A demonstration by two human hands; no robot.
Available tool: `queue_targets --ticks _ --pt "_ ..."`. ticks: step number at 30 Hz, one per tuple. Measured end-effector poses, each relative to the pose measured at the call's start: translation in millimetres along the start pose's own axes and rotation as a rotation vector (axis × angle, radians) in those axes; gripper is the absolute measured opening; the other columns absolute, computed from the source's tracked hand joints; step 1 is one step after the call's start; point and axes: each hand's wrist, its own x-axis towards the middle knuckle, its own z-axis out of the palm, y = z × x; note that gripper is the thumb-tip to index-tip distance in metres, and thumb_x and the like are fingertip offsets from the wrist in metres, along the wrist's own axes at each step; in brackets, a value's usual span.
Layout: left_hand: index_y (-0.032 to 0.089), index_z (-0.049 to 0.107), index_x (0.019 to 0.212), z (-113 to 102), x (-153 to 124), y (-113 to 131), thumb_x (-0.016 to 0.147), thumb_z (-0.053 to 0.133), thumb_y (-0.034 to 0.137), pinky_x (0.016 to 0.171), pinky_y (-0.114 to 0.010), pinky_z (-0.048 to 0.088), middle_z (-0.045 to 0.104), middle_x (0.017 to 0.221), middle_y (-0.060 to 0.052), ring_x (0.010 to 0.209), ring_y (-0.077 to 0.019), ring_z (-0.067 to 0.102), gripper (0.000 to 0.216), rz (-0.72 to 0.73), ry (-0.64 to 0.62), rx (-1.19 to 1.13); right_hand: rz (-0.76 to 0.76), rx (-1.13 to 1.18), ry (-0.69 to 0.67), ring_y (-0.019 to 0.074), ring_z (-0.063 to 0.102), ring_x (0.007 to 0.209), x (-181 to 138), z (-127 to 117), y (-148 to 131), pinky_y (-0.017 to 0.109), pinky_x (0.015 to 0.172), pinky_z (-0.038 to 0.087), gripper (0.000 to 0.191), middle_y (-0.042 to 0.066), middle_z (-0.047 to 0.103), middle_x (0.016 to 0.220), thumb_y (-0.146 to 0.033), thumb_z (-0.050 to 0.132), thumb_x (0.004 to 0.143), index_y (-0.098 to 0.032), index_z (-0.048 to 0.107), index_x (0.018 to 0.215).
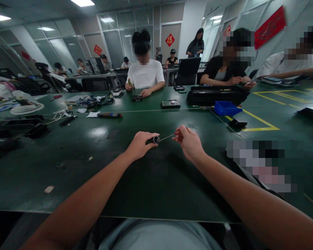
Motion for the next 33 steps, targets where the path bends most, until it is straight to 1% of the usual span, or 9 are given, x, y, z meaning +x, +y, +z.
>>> queue_targets --ticks 3,6,10,17,19,21,25,29,33 --pt "0.027 0.062 0.128 1 1 -2 0.090 0.067 0.034 0.104 -0.045 0.037 0.067 0.121 -0.004 0.112 -0.0230 0.058 0.039 -0.027 -0.023 0.032 -0.059 -0.062 0.058 0.0163 0.059 0.063 -2 1 1 0.034 0.064 0.056 0.028 0.003 0.062 0.074 -0.047 0.053 0.091 -0.021 0.059 0.082" --pt "0.027 0.063 0.125 1 0 -1 0.088 0.068 0.034 0.102 -0.044 0.038 0.068 0.120 -0.005 0.111 -0.0240 0.058 0.038 -0.047 -0.040 0.063 -0.106 -0.128 0.069 0.0160 0.058 0.064 -7 3 -1 0.033 0.062 0.052 0.028 0.003 0.062 0.074 -0.047 0.052 0.091 -0.021 0.059 0.084" --pt "0.028 0.063 0.126 1 0 -1 0.089 0.067 0.035 0.104 -0.046 0.035 0.067 0.120 -0.005 0.112 -0.0246 0.057 0.038 -0.055 -0.049 0.085 -0.174 -0.197 0.041 0.0159 0.058 0.065 -12 3 -7 0.032 0.063 0.049 0.028 0.002 0.061 0.074 -0.046 0.050 0.093 -0.021 0.059 0.087" --pt "0.029 0.061 0.129 4 -1 -1 0.089 0.067 0.039 0.108 -0.052 0.031 0.066 0.120 -0.006 0.114 -0.0263 0.056 0.042 -0.059 -0.071 0.115 -0.348 -0.480 -0.054 0.0178 0.061 0.070 -18 1 -14 0.032 0.067 0.046 0.029 0.003 0.065 0.074 -0.044 0.043 0.098 -0.021 0.060 0.091" --pt "0.029 0.062 0.129 4 -1 -1 0.089 0.067 0.040 0.109 -0.053 0.030 0.067 0.119 -0.006 0.113 -0.0270 0.056 0.042 -0.059 -0.084 0.128 -0.384 -0.581 -0.053 0.0185 0.061 0.069 -18 0 -15 0.032 0.067 0.044 0.027 0.003 0.065 0.074 -0.041 0.043 0.098 -0.021 0.060 0.090" --pt "0.028 0.062 0.129 4 -1 0 0.088 0.067 0.041 0.107 -0.052 0.032 0.067 0.117 -0.006 0.111 -0.0269 0.057 0.042 -0.060 -0.092 0.128 -0.410 -0.650 -0.037 0.0190 0.062 0.069 -19 -1 -17 0.032 0.065 0.042 0.026 0.003 0.065 0.073 -0.040 0.043 0.098 -0.022 0.059 0.088" --pt "0.026 0.062 0.128 4 1 0 0.088 0.068 0.037 0.100 -0.044 0.039 0.068 0.113 -0.006 0.107 -0.0250 0.058 0.042 -0.038 -0.087 0.102 -0.439 -0.637 -0.014 0.0192 0.062 0.069 -20 -2 -20 0.032 0.065 0.043 0.025 0.003 0.066 0.074 -0.040 0.042 0.098 -0.022 0.059 0.090" --pt "0.026 0.063 0.127 5 1 -1 0.087 0.070 0.036 0.099 -0.043 0.040 0.068 0.114 -0.006 0.107 -0.0246 0.059 0.042 -0.006 -0.072 0.112 -0.453 -0.578 -0.075 0.0187 0.064 0.072 -23 -2 -21 0.032 0.069 0.045 0.025 0.003 0.067 0.076 -0.040 0.043 0.099 -0.022 0.059 0.094" --pt "0.027 0.063 0.127 6 1 -2 0.087 0.070 0.037 0.099 -0.044 0.040 0.068 0.115 -0.006 0.108 -0.0246 0.059 0.042 0.014 -0.069 0.127 -0.447 -0.611 -0.117 0.0186 0.064 0.070 -23 0 -21 0.032 0.068 0.044 0.025 0.002 0.066 0.074 -0.039 0.042 0.099 -0.022 0.058 0.092"
